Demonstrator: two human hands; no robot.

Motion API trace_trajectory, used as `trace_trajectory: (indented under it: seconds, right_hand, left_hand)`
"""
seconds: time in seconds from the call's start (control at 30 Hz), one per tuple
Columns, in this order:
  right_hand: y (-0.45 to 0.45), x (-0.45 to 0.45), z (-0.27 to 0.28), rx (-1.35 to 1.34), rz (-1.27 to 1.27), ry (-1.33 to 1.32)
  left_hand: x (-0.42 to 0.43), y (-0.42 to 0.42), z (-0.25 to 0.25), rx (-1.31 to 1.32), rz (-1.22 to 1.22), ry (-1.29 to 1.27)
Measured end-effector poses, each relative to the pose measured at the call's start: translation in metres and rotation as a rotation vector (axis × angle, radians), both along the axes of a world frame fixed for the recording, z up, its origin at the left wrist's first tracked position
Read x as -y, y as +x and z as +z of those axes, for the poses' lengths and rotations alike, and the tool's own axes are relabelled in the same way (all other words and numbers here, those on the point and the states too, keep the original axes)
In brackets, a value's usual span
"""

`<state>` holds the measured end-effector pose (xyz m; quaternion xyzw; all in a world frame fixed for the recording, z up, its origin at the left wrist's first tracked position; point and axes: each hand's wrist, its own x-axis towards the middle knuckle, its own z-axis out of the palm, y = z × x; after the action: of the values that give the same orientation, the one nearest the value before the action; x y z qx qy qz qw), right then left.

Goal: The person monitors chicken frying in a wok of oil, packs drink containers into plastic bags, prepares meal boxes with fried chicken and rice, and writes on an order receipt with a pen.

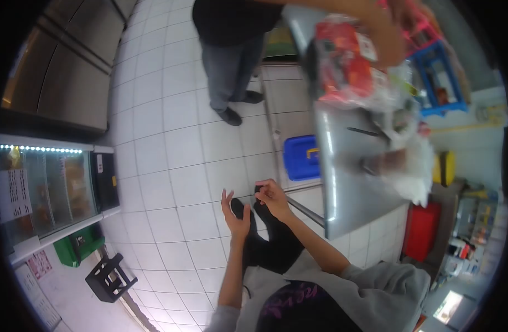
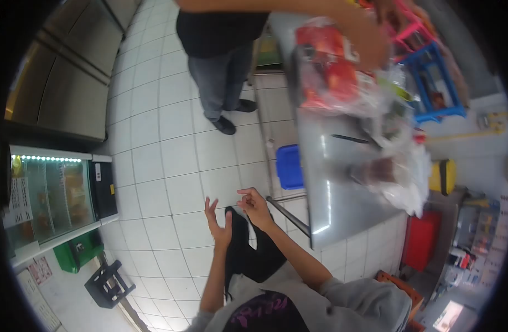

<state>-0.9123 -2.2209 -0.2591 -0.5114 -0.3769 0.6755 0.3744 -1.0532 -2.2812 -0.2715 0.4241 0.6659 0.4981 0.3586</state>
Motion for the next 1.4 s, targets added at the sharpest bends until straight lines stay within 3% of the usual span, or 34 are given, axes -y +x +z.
trace_trajectory:
  seconds: [0.13,0.17,0.23,0.27,0.3,0.37,0.53,0.63,0.67,0.7,0.77,0.83,0.87,0.97,1.03,1.07,1.13,1.2,1.27,1.33,1.4]
  right_hand:
    - [-0.021,-0.022,-0.242,0.136,-0.465,-0.472]
    - [0.009,-0.027,-0.365,0.793,-0.297,0.041]
    - [0.05,-0.09,-0.436,1.309,-0.395,0.603]
    - [0.072,-0.129,-0.46,1.345,-0.459,0.619]
    - [0.079,-0.167,-0.432,1.181,-0.447,0.444]
    - [0.128,-0.243,-0.518,1.046,-0.569,0.321]
    - [0.174,-0.314,-0.62,1.039,-0.406,-0.111]
    - [0.206,-0.327,-0.729,1.205,-0.42,-0.038]
    - [0.249,-0.35,-0.798,0.788,-0.605,-0.16]
    - [0.24,-0.35,-0.793,0.769,-0.619,-0.161]
    - [0.203,-0.34,-0.71,1.024,-0.714,0.338]
    - [0.145,-0.315,-0.547,0.889,-0.775,0.397]
    - [0.119,-0.3,-0.478,0.703,-0.795,0.384]
    - [0.047,-0.243,-0.311,0.197,-0.663,0.305]
    - [0.001,-0.205,-0.202,-0.012,-0.357,0.269]
    - [-0.017,-0.192,-0.152,-0.041,-0.36,0.261]
    - [-0.044,-0.172,-0.053,-0.317,0.067,0.238]
    - [-0.06,-0.164,0.046,-0.374,0.048,0.267]
    - [-0.059,-0.161,0.136,-0.41,0.006,0.312]
    - [-0.046,-0.163,0.214,-0.289,-0.162,0.449]
    - [-0.025,-0.159,0.283,-0.349,-0.249,0.543]
  left_hand:
    - [0.052,-0.043,-0.08,-0.225,0.166,-0.165]
    - [0.059,-0.048,-0.097,-0.302,0.192,-0.194]
    - [0.063,-0.055,-0.147,-0.469,0.195,-0.162]
    - [0.063,-0.054,-0.176,-0.546,0.193,-0.167]
    - [0.059,-0.054,-0.208,-0.619,0.195,-0.169]
    - [0.053,-0.053,-0.26,-0.685,0.149,-0.156]
    - [0.03,-0.057,-0.347,-0.792,0.102,-0.054]
    - [0.021,-0.063,-0.389,-0.85,0.112,0.027]
    - [0.015,-0.064,-0.396,-0.783,0.139,0.017]
    - [0.008,-0.069,-0.397,-0.723,0.16,0.013]
    - [0.001,-0.064,-0.39,-0.632,0.12,0.024]
    - [0.001,-0.059,-0.367,-0.635,0.028,0.037]
    - [-0.003,-0.057,-0.355,-0.619,0.007,0.046]
    - [-0.044,-0.053,-0.304,-0.069,0.075,0.106]
    - [-0.099,-0.064,-0.211,-0.188,-0.104,0.27]
    - [-0.124,-0.068,-0.15,-0.209,-0.163,0.345]
    - [-0.162,-0.077,-0.037,-0.172,-0.361,0.435]
    - [-0.172,-0.092,0.054,-0.121,-0.504,0.45]
    - [-0.169,-0.104,0.132,-0.454,-0.953,0.06]
    - [-0.151,-0.108,0.191,-0.341,-0.893,0.061]
    - [-0.144,-0.11,0.249,-0.22,-0.837,0.067]
